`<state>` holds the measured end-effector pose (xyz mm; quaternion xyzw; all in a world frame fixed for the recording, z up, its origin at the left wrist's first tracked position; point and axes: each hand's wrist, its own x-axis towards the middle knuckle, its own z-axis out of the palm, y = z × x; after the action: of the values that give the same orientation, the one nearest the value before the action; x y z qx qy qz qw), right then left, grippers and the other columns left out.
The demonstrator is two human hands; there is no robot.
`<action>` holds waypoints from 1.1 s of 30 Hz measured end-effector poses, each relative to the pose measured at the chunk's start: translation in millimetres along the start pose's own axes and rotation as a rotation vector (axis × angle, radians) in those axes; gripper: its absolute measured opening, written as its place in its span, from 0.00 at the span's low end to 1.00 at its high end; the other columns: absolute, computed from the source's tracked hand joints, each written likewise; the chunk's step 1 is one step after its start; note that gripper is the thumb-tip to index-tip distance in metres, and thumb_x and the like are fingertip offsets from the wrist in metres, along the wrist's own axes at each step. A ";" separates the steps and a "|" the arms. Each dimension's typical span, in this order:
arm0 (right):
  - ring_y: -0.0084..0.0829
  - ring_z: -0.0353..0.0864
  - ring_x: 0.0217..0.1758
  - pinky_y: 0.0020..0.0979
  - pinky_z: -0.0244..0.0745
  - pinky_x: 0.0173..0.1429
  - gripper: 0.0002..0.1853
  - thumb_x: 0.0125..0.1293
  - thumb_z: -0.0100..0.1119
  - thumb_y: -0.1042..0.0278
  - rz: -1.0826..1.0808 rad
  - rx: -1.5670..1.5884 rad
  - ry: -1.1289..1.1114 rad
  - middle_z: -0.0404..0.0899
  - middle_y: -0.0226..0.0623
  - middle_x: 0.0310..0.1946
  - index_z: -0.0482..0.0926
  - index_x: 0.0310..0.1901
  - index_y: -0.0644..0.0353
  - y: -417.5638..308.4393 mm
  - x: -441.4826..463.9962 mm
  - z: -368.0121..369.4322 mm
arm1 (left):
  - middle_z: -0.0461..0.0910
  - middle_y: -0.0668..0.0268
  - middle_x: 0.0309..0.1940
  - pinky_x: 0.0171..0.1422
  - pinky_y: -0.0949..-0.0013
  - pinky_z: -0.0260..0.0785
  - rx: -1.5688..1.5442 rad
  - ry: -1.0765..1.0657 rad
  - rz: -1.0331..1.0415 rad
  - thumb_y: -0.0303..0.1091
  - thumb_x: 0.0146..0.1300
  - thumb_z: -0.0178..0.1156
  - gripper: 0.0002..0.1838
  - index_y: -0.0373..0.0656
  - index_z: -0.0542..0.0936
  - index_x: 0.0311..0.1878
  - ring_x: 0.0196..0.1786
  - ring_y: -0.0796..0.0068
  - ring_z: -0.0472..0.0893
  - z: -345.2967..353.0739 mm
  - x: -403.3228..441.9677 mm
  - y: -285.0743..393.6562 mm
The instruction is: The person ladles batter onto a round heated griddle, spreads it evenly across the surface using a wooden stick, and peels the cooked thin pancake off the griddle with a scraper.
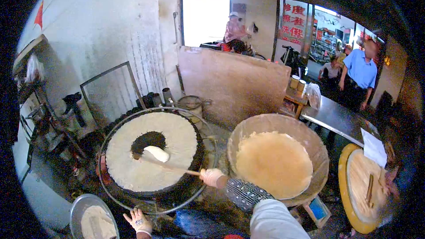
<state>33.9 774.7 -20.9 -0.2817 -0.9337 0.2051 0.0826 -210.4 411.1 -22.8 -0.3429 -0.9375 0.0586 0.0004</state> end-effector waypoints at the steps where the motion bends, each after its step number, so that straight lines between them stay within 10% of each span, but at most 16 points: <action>1: 0.50 0.84 0.33 0.49 0.78 0.36 0.18 0.73 0.45 0.53 0.070 -0.191 0.010 0.84 0.50 0.29 0.75 0.41 0.61 3.8 2.9 -9.1 | 0.63 0.63 0.72 0.78 0.34 0.21 0.003 -0.033 -0.014 0.47 0.58 0.58 0.33 0.43 0.71 0.66 0.76 0.62 0.56 -2.1 3.3 -3.6; 10: 0.45 0.85 0.30 0.47 0.80 0.33 0.13 0.69 0.48 0.61 0.005 -0.290 -0.024 0.84 0.48 0.28 0.75 0.39 0.63 -25.6 -11.1 -34.3 | 0.62 0.63 0.74 0.80 0.40 0.26 0.006 0.070 -0.048 0.55 0.55 0.65 0.42 0.44 0.68 0.70 0.77 0.65 0.57 -1.7 30.0 -39.0; 17: 0.54 0.83 0.37 0.50 0.76 0.45 0.17 0.72 0.47 0.55 0.071 -0.217 -0.097 0.82 0.55 0.31 0.73 0.41 0.64 -45.0 -9.0 -30.3 | 0.73 0.59 0.56 0.73 0.31 0.41 -0.187 0.406 0.148 0.41 0.54 0.61 0.21 0.44 0.75 0.51 0.67 0.57 0.66 -31.1 -5.3 7.4; 33: 0.55 0.82 0.29 0.54 0.76 0.38 0.17 0.71 0.49 0.54 0.062 -0.398 0.095 0.81 0.52 0.26 0.72 0.48 0.61 6.5 17.7 -2.2 | 0.73 0.53 0.63 0.75 0.28 0.33 -0.062 0.321 0.180 0.40 0.62 0.53 0.26 0.36 0.72 0.61 0.69 0.51 0.68 6.0 -32.6 30.4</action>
<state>23.1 790.3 -21.0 -0.3302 -0.9418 0.0054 0.0627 -166.2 412.5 -30.8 -0.4300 -0.8924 -0.0259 0.1341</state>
